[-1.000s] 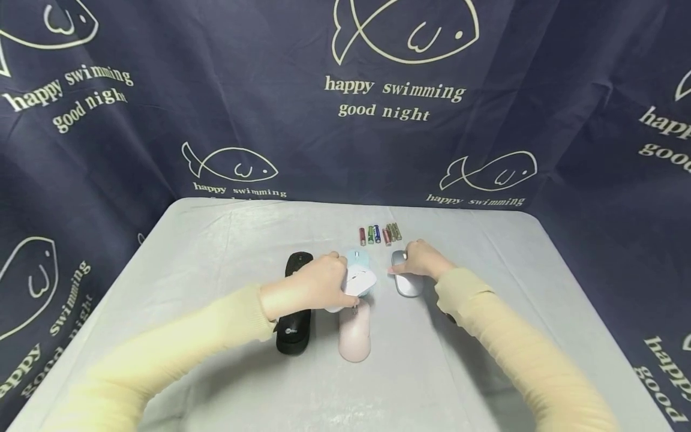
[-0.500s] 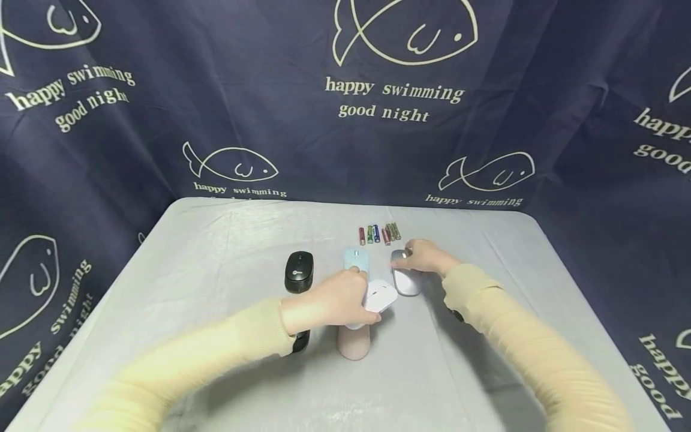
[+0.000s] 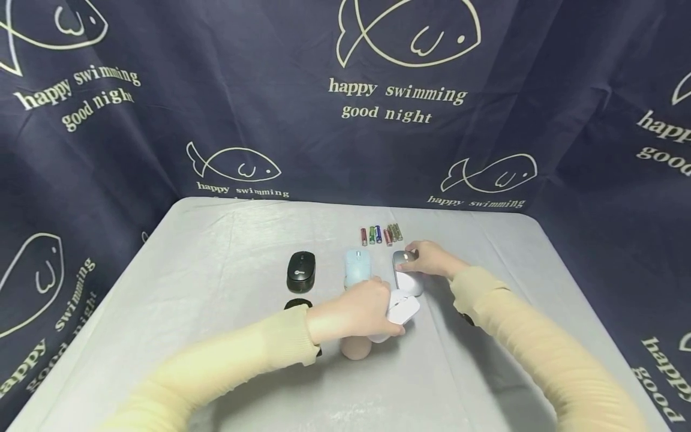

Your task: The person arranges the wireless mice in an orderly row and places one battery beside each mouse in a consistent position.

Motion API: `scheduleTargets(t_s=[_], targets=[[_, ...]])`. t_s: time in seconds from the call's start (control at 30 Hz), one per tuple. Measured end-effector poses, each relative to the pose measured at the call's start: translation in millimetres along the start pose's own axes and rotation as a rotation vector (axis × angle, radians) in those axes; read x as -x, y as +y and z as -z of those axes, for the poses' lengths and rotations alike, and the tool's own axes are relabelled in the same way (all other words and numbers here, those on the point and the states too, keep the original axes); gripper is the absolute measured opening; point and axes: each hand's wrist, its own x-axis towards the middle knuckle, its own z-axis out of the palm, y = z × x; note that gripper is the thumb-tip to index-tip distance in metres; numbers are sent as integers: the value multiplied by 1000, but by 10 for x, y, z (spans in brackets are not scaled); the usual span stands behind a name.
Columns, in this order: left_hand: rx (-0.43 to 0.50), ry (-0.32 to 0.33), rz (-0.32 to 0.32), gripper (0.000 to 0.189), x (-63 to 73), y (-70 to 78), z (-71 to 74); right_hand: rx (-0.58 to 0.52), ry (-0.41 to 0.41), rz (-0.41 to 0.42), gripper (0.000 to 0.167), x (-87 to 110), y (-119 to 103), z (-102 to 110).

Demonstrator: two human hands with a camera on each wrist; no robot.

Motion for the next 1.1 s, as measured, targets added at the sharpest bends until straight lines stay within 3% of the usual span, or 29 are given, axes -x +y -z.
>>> scheduleTargets(t_s=[0.2,0.6,0.93,1.1], targets=[[-60,-14,10,39,-36,109,-61,53,47,44,64,-23,71,-22],[-135,-69,76,42,-168,251,-292,54,27,17,64,-42,68,-35],[-182,-49,74,47,-210,295,-389,28,27,19,61,-34,43,-23],[-208,-44,33,51,-186,295,-430,33,34,31,59,-28,38,-29]])
